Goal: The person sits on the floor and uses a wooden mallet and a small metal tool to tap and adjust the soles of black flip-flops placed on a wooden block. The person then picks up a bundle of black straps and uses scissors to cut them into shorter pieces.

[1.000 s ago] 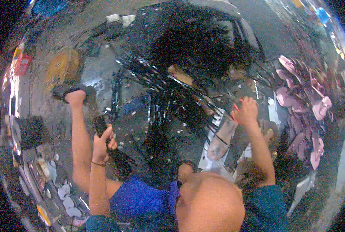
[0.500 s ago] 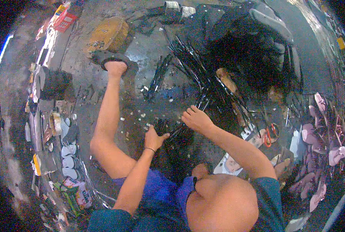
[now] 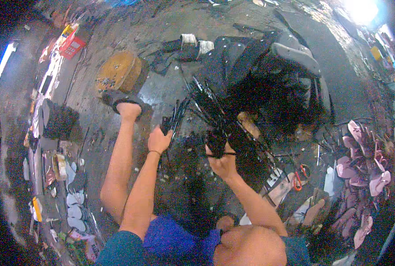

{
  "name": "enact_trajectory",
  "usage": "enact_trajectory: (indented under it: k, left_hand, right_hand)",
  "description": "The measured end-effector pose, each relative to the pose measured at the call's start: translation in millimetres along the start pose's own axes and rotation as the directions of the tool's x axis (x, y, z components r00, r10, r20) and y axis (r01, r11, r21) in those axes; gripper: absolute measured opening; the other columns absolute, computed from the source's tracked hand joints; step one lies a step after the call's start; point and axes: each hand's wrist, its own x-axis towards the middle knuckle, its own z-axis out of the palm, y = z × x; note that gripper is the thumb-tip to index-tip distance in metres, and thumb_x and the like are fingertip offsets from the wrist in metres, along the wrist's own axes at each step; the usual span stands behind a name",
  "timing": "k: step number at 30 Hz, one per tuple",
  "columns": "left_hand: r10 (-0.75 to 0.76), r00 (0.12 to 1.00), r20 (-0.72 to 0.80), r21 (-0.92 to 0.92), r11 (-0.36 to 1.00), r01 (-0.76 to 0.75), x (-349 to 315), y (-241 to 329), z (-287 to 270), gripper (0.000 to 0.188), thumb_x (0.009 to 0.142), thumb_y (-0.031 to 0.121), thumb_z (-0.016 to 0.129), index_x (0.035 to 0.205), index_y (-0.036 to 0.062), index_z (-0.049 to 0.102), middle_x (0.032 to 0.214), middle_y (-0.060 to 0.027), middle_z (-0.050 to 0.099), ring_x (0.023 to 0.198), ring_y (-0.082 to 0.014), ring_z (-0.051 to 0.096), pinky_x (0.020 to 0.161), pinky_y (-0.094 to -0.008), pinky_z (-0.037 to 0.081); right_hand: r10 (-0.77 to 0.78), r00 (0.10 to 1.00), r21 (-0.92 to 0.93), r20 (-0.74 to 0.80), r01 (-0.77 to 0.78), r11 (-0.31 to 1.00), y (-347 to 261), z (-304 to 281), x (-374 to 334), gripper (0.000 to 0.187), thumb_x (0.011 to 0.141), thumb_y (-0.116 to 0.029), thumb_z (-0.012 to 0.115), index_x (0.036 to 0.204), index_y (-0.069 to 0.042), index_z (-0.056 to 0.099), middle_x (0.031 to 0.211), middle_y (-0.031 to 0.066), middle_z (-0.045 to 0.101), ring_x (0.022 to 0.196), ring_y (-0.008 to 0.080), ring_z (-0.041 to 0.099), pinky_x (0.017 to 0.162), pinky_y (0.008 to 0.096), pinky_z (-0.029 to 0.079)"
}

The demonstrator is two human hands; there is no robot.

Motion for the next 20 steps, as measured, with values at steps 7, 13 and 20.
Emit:
enact_trajectory:
  k: [7,13,20]
  left_hand:
    - [-0.124,0.977,0.176,0.130,0.986,0.101,30.3,7.6,41.2,0.055,0.076,0.034,0.077,0.116,0.0013,0.057,0.112,-0.0234,0.065,0.106,-0.0412,0.063,0.090,-0.0494,0.051]
    - [-0.047,0.991,0.128,0.062,0.997,0.039,40.4,2.0,2.9,0.043,0.076,0.033,0.072,0.094,-0.0053,0.066,0.086,-0.0237,0.069,0.079,-0.0352,0.069,0.072,-0.0445,0.054]
    - [-0.064,0.924,0.376,-0.798,0.484,0.359,-75.1,46.5,15.1,0.015,0.082,0.018,0.066,0.083,0.0037,0.063,0.060,-0.0057,0.058,0.042,-0.0158,0.050,0.039,-0.0273,0.039]
  right_hand:
    - [0.697,0.543,-0.292,0.469,-0.650,0.702,60.0,-6.4,-8.7,0.042,0.082,-0.035,0.068,0.103,0.002,0.065,0.101,0.0262,0.068,0.096,0.0413,0.065,0.087,0.0458,0.050]
    - [0.690,0.718,-0.589,0.092,-0.519,0.619,106.4,-37.5,34.2,0.046,0.080,-0.034,0.071,0.099,0.007,0.064,0.097,0.0299,0.066,0.096,0.0450,0.063,0.083,0.0475,0.051]
    - [0.779,0.589,-0.681,0.216,-0.481,0.552,51.4,-38.7,22.8,0.041,0.075,-0.030,0.069,0.103,-0.001,0.064,0.106,0.0299,0.065,0.099,0.0464,0.064,0.091,0.0513,0.051]
